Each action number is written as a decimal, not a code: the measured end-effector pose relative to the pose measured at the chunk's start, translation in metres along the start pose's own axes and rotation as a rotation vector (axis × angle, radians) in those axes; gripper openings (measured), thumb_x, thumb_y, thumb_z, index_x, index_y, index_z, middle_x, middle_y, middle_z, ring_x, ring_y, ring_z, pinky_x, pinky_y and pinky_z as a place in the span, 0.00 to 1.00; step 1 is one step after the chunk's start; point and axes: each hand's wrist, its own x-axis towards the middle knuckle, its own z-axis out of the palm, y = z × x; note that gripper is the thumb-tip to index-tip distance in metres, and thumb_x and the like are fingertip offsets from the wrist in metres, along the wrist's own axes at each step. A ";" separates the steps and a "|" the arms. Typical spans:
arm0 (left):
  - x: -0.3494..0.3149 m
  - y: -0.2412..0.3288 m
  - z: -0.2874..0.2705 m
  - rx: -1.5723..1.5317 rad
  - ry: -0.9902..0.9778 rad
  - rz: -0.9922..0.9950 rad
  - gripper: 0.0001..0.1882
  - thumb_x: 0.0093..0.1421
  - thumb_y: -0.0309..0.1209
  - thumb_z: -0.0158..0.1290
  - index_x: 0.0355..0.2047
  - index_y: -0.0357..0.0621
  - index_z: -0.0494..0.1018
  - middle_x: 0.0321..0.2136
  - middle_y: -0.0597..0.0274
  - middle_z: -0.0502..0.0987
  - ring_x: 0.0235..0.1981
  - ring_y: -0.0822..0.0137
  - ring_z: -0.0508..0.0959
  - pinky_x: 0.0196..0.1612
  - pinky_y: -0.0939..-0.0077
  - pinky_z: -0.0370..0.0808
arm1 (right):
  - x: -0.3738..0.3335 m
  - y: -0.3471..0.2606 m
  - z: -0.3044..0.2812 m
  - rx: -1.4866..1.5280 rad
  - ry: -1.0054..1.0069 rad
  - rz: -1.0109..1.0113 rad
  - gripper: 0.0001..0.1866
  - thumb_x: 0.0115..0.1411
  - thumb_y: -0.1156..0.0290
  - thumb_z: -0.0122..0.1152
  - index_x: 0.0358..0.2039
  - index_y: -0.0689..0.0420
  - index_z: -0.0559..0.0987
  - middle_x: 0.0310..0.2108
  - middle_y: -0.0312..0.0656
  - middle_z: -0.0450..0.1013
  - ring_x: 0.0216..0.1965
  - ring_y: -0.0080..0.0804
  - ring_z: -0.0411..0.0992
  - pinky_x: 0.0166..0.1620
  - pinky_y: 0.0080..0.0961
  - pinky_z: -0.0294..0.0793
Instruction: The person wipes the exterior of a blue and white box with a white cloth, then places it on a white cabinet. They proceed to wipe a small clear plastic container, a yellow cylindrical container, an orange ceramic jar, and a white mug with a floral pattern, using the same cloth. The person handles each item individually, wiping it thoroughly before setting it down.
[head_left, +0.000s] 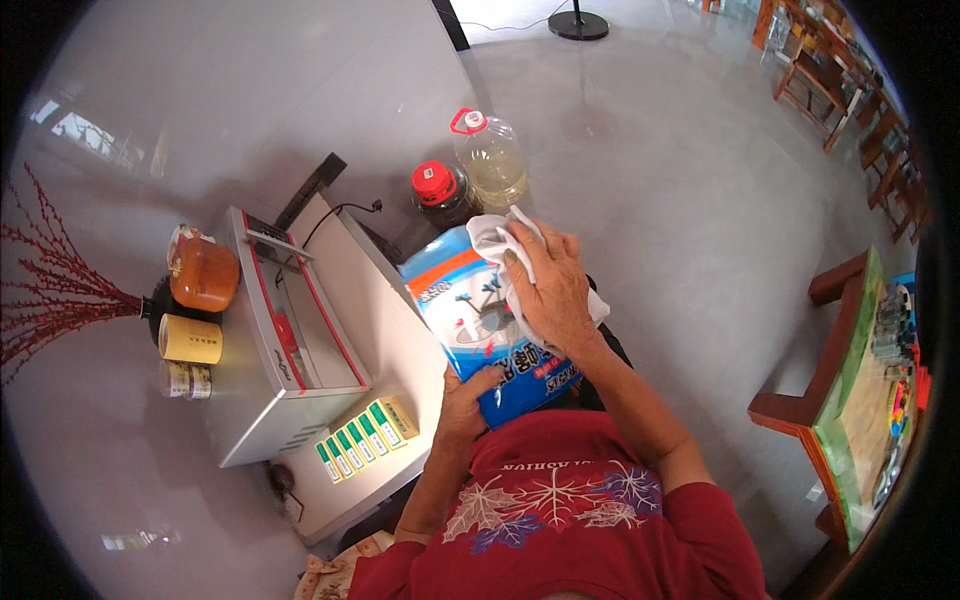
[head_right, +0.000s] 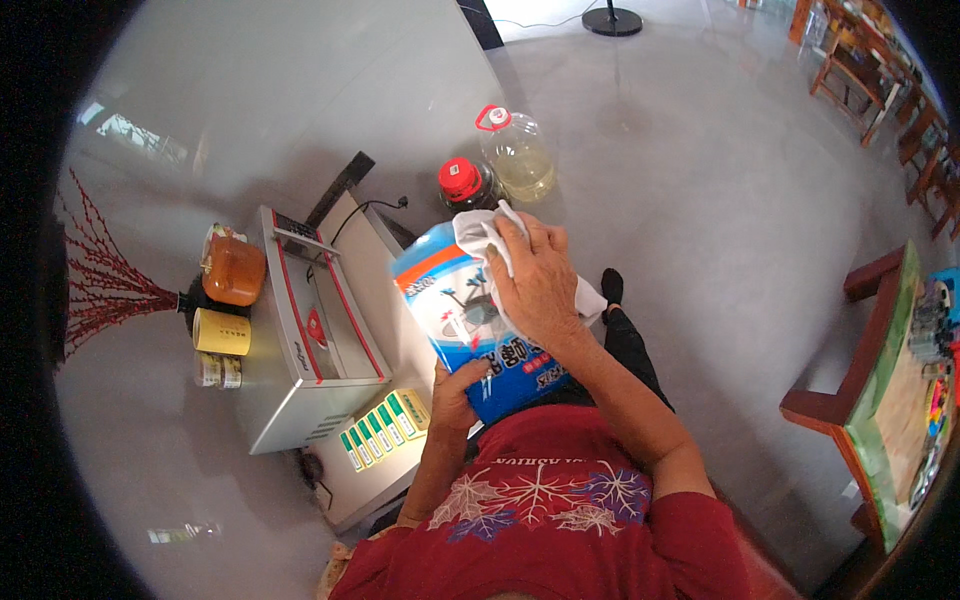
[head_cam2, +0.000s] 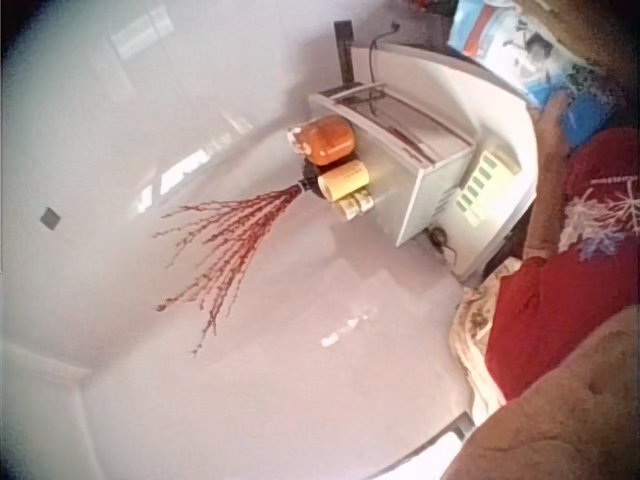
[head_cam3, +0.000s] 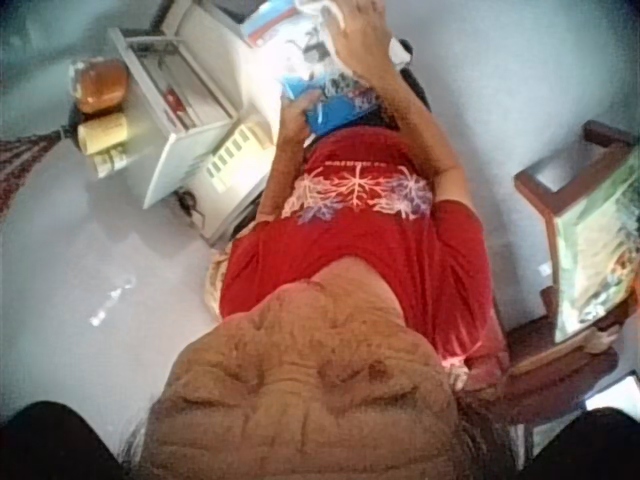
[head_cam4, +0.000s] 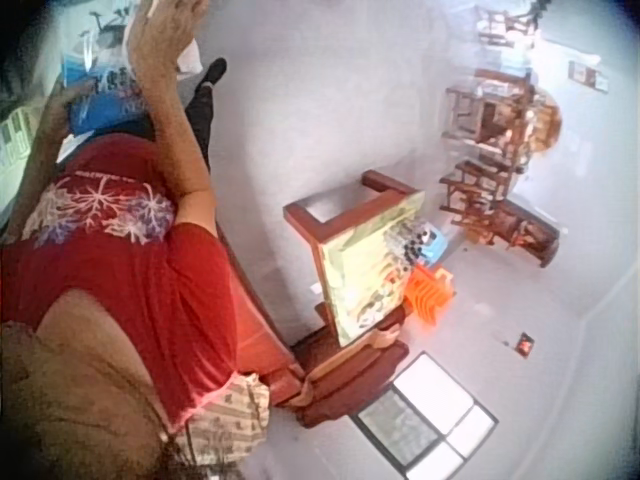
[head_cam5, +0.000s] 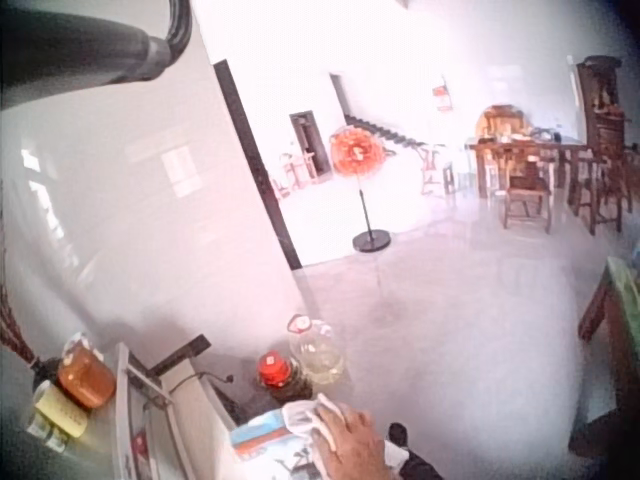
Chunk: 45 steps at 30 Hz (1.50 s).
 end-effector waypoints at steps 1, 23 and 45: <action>-0.001 -0.003 -0.001 0.031 -0.019 -0.031 0.27 0.53 0.17 0.51 0.54 0.41 0.62 0.44 0.56 0.74 0.42 0.65 0.77 0.46 0.66 0.77 | -0.001 0.000 0.000 -0.098 0.018 -0.139 0.21 0.52 0.66 0.59 0.46 0.58 0.74 0.51 0.48 0.66 0.44 0.46 0.65 0.43 0.37 0.68; -0.007 -0.032 -0.026 0.078 0.063 0.047 0.31 0.49 0.18 0.53 0.56 0.39 0.59 0.46 0.54 0.72 0.44 0.62 0.76 0.47 0.68 0.75 | -0.043 -0.042 0.001 0.117 -0.123 -0.477 0.23 0.47 0.68 0.62 0.46 0.52 0.76 0.55 0.39 0.65 0.45 0.42 0.64 0.47 0.35 0.66; -0.001 -0.001 -0.029 -0.049 0.231 -0.013 0.27 0.53 0.16 0.46 0.55 0.41 0.60 0.41 0.50 0.75 0.39 0.56 0.78 0.41 0.63 0.79 | -0.071 -0.022 -0.082 0.307 -1.035 -0.026 0.22 0.59 0.61 0.53 0.52 0.56 0.70 0.41 0.51 0.70 0.42 0.43 0.71 0.42 0.38 0.72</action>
